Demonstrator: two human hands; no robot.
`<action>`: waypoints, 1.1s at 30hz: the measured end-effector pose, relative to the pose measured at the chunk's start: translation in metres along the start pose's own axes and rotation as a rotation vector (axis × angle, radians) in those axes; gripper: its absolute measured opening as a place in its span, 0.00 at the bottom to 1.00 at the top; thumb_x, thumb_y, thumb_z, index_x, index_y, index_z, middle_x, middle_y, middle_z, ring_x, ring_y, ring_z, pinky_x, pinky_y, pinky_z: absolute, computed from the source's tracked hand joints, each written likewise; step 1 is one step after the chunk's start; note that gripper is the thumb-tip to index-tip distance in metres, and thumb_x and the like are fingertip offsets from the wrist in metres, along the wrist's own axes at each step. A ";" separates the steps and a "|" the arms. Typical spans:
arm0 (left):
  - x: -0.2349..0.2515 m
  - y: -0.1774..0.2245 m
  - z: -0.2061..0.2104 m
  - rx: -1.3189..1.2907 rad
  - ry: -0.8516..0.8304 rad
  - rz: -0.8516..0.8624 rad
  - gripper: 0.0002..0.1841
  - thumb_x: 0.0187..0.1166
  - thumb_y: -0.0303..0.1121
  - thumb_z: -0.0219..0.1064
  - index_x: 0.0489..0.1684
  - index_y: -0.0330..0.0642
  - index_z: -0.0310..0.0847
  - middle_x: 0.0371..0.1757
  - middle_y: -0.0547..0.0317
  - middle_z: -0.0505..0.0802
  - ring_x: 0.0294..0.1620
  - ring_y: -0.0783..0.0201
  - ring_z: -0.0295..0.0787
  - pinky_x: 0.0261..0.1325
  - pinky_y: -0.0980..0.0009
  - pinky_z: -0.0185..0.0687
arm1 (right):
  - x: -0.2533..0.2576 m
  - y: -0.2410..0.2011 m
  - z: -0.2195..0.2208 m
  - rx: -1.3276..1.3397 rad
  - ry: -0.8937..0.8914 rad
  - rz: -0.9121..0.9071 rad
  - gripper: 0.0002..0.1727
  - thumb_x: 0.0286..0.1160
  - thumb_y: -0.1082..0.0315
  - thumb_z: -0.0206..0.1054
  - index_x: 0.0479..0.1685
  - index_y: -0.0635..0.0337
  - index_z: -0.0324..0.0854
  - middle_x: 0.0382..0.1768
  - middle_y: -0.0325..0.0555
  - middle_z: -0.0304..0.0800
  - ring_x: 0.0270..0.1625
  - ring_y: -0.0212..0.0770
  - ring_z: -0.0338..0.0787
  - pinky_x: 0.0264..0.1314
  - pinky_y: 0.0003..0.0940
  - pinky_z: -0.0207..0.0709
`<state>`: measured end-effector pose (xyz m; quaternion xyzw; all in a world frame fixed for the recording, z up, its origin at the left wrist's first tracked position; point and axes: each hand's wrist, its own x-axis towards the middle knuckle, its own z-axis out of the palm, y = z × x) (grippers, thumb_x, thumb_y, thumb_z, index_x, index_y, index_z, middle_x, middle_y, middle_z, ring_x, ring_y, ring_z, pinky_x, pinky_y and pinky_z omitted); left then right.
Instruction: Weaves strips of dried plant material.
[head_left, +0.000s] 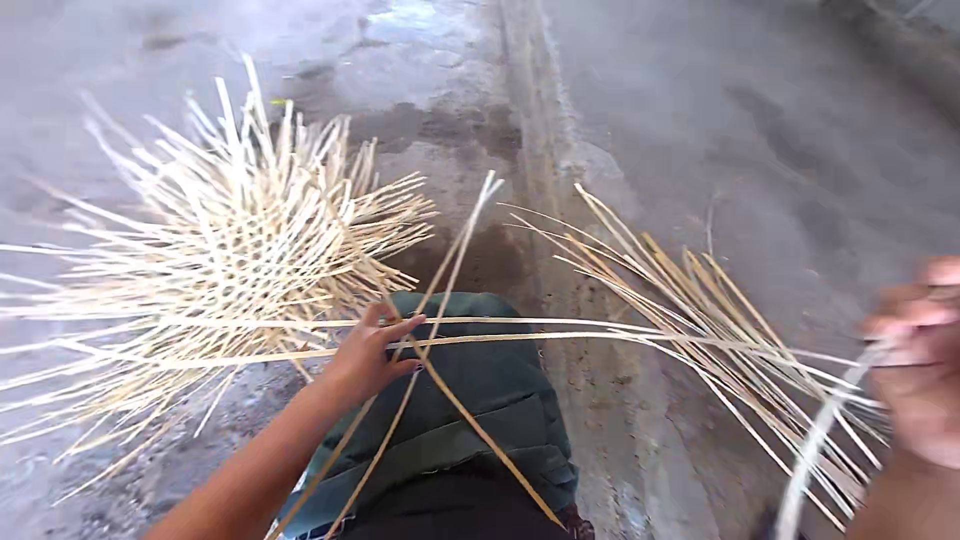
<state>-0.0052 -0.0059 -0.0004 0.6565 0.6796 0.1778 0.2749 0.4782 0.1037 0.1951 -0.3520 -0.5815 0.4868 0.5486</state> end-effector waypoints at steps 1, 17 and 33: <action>0.000 0.000 -0.001 0.001 -0.005 0.003 0.36 0.65 0.44 0.83 0.80 0.65 0.79 0.79 0.39 0.74 0.69 0.48 0.81 0.65 0.52 0.85 | 0.001 0.014 0.045 0.019 -0.027 0.073 0.17 0.90 0.64 0.52 0.72 0.35 0.72 0.44 0.26 0.90 0.32 0.23 0.89 0.34 0.20 0.87; -0.008 -0.004 -0.009 -0.057 -0.071 -0.011 0.37 0.69 0.46 0.80 0.83 0.67 0.75 0.80 0.43 0.73 0.70 0.49 0.81 0.69 0.52 0.82 | -0.024 0.146 0.205 -0.289 -0.518 0.849 0.20 0.89 0.73 0.53 0.77 0.60 0.70 0.42 0.47 0.91 0.32 0.39 0.92 0.36 0.34 0.90; -0.008 -0.009 -0.003 -0.056 0.025 0.050 0.38 0.64 0.45 0.84 0.81 0.63 0.78 0.72 0.46 0.76 0.65 0.53 0.81 0.59 0.55 0.87 | -0.092 0.167 0.238 -0.706 -0.700 0.450 0.30 0.89 0.62 0.57 0.90 0.48 0.60 0.57 0.44 0.89 0.42 0.35 0.95 0.47 0.35 0.93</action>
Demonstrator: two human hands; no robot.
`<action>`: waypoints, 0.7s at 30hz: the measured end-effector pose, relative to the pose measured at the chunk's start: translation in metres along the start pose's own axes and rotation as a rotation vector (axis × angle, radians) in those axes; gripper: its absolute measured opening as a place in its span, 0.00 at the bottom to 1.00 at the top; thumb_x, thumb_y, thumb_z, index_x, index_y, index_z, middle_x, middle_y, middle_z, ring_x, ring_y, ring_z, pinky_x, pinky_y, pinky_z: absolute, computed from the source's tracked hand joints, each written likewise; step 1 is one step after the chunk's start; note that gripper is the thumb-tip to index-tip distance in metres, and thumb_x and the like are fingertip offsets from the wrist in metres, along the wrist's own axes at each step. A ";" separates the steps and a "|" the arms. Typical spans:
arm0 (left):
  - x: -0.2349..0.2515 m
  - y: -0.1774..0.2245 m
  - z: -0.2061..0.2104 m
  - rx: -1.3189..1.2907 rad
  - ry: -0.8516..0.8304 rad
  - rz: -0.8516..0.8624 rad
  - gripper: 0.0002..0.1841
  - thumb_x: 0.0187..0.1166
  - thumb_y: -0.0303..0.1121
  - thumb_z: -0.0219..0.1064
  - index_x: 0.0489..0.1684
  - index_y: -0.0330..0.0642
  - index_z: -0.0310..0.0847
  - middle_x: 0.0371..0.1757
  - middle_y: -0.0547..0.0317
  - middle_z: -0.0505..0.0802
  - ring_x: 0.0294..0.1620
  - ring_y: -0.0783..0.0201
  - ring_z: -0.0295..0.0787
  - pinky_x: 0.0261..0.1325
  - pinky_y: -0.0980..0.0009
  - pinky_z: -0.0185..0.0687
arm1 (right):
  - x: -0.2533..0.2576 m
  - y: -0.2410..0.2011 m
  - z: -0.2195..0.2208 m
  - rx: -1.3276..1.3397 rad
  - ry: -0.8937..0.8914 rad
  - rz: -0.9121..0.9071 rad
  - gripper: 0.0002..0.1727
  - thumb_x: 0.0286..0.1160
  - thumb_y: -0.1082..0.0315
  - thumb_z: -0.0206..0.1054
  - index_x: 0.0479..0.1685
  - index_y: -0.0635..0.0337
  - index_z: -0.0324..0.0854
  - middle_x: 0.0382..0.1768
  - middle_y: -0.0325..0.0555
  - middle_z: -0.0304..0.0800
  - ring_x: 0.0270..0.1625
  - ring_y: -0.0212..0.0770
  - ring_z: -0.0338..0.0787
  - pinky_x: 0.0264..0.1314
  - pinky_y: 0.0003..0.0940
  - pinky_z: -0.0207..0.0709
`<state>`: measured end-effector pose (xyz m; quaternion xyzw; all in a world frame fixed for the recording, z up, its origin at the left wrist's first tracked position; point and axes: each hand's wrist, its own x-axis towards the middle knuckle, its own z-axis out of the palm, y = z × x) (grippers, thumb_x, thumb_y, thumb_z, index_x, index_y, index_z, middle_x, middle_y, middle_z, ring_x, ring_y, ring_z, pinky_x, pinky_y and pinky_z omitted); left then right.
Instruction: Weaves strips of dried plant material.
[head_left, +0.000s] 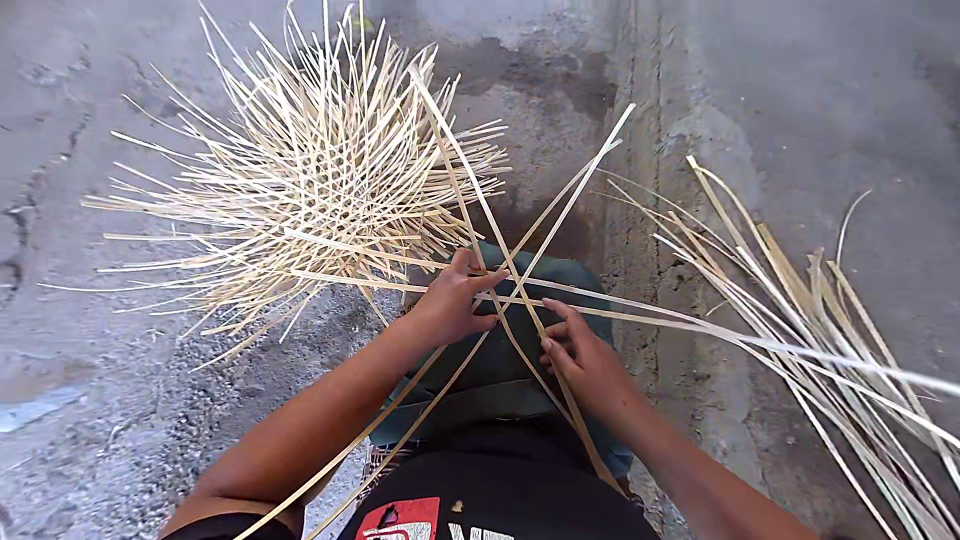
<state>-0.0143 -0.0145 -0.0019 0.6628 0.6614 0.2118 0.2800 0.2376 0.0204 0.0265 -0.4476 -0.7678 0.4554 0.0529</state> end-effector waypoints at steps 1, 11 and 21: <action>-0.001 0.001 -0.001 -0.007 -0.004 -0.011 0.38 0.64 0.44 0.84 0.81 0.63 0.78 0.73 0.46 0.75 0.65 0.53 0.82 0.60 0.54 0.87 | 0.009 -0.002 0.004 0.029 0.007 -0.005 0.29 0.90 0.62 0.57 0.89 0.48 0.61 0.56 0.44 0.90 0.42 0.36 0.96 0.46 0.34 0.94; -0.009 -0.008 0.001 -0.043 0.039 -0.003 0.35 0.68 0.47 0.80 0.81 0.66 0.77 0.77 0.42 0.76 0.67 0.50 0.82 0.65 0.54 0.84 | 0.029 0.013 0.030 0.276 0.104 -0.070 0.28 0.89 0.69 0.56 0.88 0.49 0.68 0.44 0.43 0.93 0.31 0.35 0.93 0.33 0.31 0.92; -0.010 -0.015 0.013 -0.024 0.166 0.109 0.37 0.62 0.43 0.86 0.78 0.61 0.81 0.70 0.43 0.78 0.65 0.52 0.81 0.59 0.59 0.86 | 0.033 0.009 0.027 0.257 0.036 0.047 0.24 0.93 0.65 0.52 0.85 0.44 0.72 0.39 0.41 0.92 0.29 0.32 0.91 0.34 0.27 0.89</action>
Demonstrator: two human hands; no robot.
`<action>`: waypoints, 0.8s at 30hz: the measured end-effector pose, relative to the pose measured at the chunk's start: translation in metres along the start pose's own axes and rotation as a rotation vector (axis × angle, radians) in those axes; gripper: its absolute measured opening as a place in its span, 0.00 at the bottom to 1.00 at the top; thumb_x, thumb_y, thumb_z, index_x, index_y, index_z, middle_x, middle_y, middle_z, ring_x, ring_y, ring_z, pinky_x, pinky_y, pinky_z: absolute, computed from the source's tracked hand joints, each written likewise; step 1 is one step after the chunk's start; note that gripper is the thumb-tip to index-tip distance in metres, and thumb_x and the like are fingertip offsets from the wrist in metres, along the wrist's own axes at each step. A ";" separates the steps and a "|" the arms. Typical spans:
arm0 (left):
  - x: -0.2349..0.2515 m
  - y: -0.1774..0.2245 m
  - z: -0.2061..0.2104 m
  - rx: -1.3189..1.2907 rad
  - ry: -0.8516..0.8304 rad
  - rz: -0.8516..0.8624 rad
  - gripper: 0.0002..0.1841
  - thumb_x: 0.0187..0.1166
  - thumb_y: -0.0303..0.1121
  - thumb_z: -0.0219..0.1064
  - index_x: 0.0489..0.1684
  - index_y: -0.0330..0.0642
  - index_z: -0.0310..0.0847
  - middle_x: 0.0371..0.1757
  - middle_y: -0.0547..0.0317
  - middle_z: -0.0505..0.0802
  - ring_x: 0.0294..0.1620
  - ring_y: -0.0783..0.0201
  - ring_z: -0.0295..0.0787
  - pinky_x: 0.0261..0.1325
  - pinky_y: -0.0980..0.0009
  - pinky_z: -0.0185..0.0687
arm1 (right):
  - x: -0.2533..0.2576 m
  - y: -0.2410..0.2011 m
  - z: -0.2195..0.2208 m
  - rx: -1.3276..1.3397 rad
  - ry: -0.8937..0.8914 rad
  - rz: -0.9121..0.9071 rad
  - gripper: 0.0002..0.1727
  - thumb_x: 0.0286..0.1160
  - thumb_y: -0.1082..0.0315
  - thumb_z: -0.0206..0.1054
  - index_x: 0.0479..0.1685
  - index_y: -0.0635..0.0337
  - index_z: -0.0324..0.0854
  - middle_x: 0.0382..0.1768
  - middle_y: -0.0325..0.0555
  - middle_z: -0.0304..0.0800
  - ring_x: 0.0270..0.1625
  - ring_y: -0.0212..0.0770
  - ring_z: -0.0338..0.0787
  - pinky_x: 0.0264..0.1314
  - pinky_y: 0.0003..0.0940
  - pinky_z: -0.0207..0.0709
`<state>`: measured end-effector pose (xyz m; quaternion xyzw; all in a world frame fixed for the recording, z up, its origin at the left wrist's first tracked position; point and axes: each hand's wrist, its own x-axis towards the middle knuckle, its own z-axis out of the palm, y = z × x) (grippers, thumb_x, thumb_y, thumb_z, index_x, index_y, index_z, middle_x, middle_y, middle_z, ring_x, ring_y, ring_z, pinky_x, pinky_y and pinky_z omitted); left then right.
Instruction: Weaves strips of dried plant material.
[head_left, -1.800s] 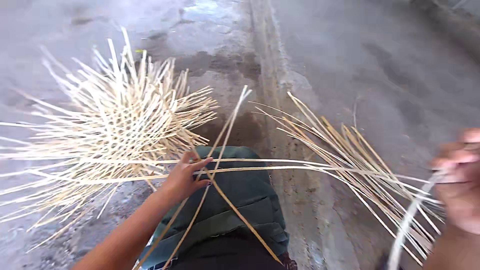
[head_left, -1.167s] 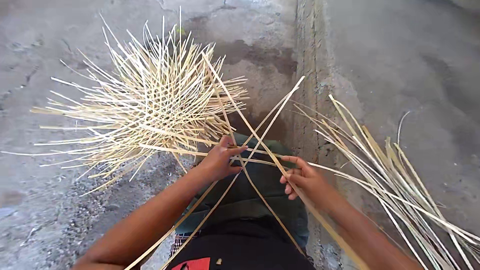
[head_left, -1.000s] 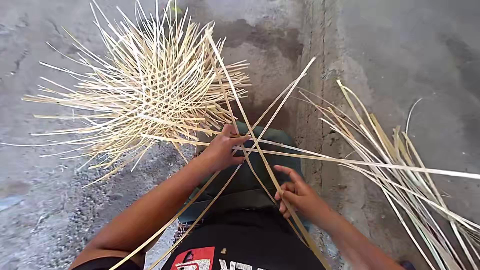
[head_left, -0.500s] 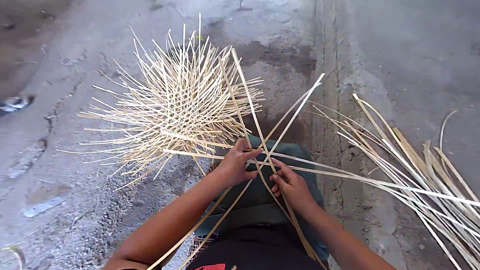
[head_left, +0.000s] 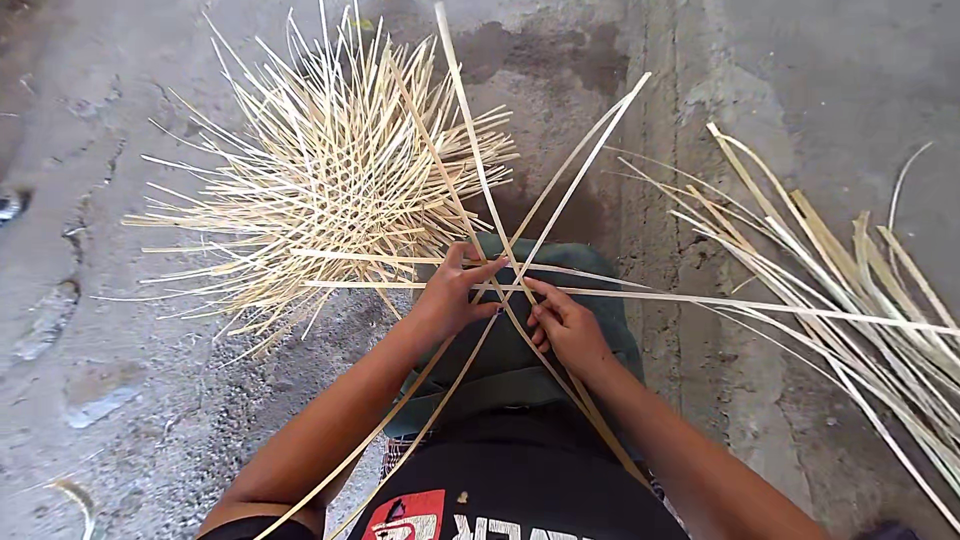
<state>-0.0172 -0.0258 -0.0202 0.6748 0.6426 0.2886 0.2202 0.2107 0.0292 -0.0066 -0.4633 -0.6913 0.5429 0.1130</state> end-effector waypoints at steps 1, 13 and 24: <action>0.000 0.000 0.000 0.004 0.004 0.000 0.37 0.62 0.42 0.86 0.78 0.62 0.81 0.70 0.43 0.78 0.65 0.53 0.81 0.59 0.59 0.86 | 0.000 -0.001 0.001 -0.022 -0.007 0.006 0.24 0.93 0.65 0.52 0.85 0.43 0.71 0.39 0.40 0.92 0.30 0.31 0.91 0.35 0.27 0.89; -0.001 0.002 0.001 -0.034 0.027 -0.054 0.38 0.58 0.39 0.89 0.75 0.62 0.82 0.68 0.44 0.77 0.51 0.58 0.84 0.42 0.66 0.88 | 0.003 -0.004 -0.004 -0.224 -0.116 -0.012 0.26 0.94 0.65 0.50 0.89 0.40 0.66 0.44 0.46 0.90 0.34 0.36 0.91 0.42 0.35 0.88; 0.028 0.063 -0.013 0.277 -0.214 -0.123 0.35 0.57 0.24 0.86 0.70 0.45 0.80 0.65 0.39 0.82 0.61 0.40 0.84 0.60 0.45 0.86 | 0.017 -0.014 -0.020 -0.715 -0.033 -0.307 0.19 0.92 0.54 0.55 0.70 0.43 0.85 0.46 0.50 0.91 0.47 0.54 0.93 0.45 0.58 0.86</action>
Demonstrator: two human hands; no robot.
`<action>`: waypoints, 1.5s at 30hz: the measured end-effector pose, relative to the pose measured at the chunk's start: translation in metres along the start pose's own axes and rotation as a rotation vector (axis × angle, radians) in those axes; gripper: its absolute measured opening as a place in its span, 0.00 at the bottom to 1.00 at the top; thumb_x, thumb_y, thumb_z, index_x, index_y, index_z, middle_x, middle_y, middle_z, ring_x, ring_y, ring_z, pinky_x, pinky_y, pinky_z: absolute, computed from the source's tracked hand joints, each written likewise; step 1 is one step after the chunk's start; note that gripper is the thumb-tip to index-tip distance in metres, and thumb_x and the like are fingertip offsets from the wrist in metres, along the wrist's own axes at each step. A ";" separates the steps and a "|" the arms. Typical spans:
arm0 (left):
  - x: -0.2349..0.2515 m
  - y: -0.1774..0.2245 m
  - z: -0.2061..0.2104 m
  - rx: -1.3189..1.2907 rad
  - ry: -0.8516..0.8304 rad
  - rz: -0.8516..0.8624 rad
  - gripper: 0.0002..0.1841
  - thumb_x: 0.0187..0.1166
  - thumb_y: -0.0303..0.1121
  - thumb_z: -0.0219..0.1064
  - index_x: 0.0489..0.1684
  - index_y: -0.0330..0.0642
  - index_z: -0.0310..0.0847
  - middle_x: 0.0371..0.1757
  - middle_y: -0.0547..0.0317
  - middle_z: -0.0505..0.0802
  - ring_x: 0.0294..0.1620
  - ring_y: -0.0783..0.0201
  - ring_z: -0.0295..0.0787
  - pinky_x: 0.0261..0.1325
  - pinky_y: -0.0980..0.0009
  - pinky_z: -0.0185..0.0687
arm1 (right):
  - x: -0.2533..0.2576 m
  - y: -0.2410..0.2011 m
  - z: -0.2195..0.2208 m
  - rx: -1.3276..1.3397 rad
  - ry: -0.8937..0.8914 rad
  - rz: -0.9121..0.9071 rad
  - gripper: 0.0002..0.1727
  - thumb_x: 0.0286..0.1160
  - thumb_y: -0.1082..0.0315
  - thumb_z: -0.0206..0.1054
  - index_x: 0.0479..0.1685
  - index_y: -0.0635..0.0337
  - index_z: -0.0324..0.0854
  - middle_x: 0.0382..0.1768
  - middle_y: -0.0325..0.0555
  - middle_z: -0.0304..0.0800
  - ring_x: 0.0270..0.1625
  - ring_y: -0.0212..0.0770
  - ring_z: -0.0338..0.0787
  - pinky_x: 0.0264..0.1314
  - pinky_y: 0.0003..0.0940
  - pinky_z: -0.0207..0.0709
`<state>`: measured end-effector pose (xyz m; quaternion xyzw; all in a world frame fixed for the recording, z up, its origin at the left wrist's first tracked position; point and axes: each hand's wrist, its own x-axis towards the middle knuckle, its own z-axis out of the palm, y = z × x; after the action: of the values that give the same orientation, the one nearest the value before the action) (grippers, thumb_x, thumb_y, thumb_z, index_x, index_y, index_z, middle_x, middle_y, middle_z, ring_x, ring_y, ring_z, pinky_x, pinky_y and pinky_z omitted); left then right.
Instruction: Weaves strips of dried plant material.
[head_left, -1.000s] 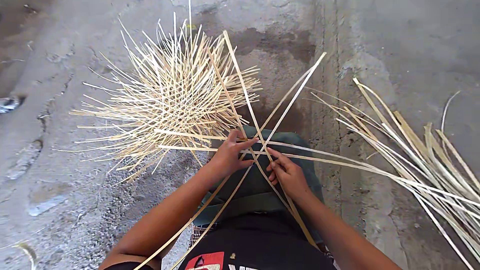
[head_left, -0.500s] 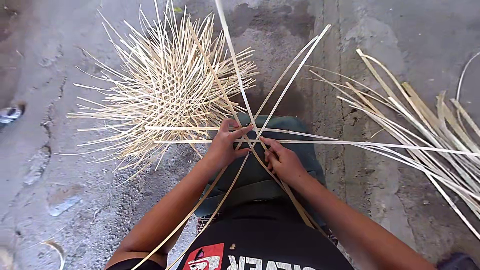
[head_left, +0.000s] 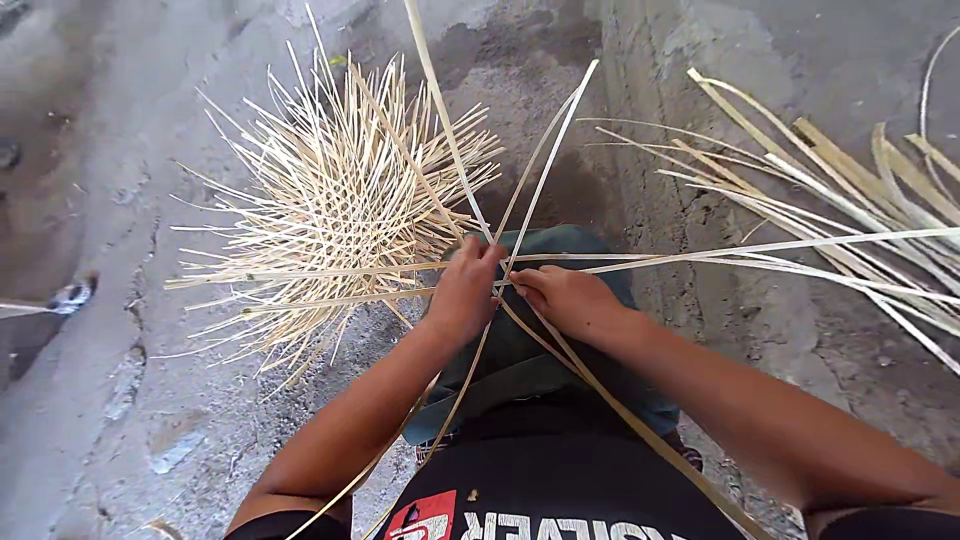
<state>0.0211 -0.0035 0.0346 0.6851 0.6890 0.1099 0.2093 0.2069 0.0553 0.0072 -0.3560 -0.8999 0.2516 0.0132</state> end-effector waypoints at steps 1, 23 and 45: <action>0.008 0.000 -0.002 -0.026 -0.080 0.068 0.34 0.57 0.19 0.83 0.69 0.42 0.78 0.64 0.41 0.83 0.59 0.42 0.86 0.60 0.45 0.86 | 0.003 0.000 -0.004 0.004 0.014 -0.026 0.17 0.90 0.56 0.57 0.64 0.46 0.88 0.44 0.51 0.91 0.46 0.54 0.93 0.46 0.58 0.86; 0.085 -0.005 -0.009 0.022 -0.529 0.154 0.49 0.47 0.21 0.87 0.79 0.56 0.70 0.50 0.39 0.89 0.49 0.38 0.88 0.50 0.36 0.83 | 0.017 -0.006 0.054 0.960 0.644 0.198 0.09 0.85 0.74 0.62 0.58 0.63 0.74 0.49 0.48 0.93 0.51 0.41 0.97 0.58 0.41 0.93; 0.043 -0.017 0.002 -0.277 -0.209 0.150 0.39 0.56 0.14 0.79 0.72 0.45 0.70 0.50 0.44 0.87 0.43 0.47 0.89 0.47 0.47 0.88 | -0.009 -0.016 -0.020 1.607 0.001 0.548 0.19 0.91 0.74 0.48 0.70 0.76 0.75 0.54 0.59 0.93 0.52 0.44 0.96 0.59 0.35 0.88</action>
<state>0.0076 0.0382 0.0190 0.7069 0.5887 0.1475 0.3632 0.2073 0.0479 0.0334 -0.4441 -0.3297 0.8085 0.2009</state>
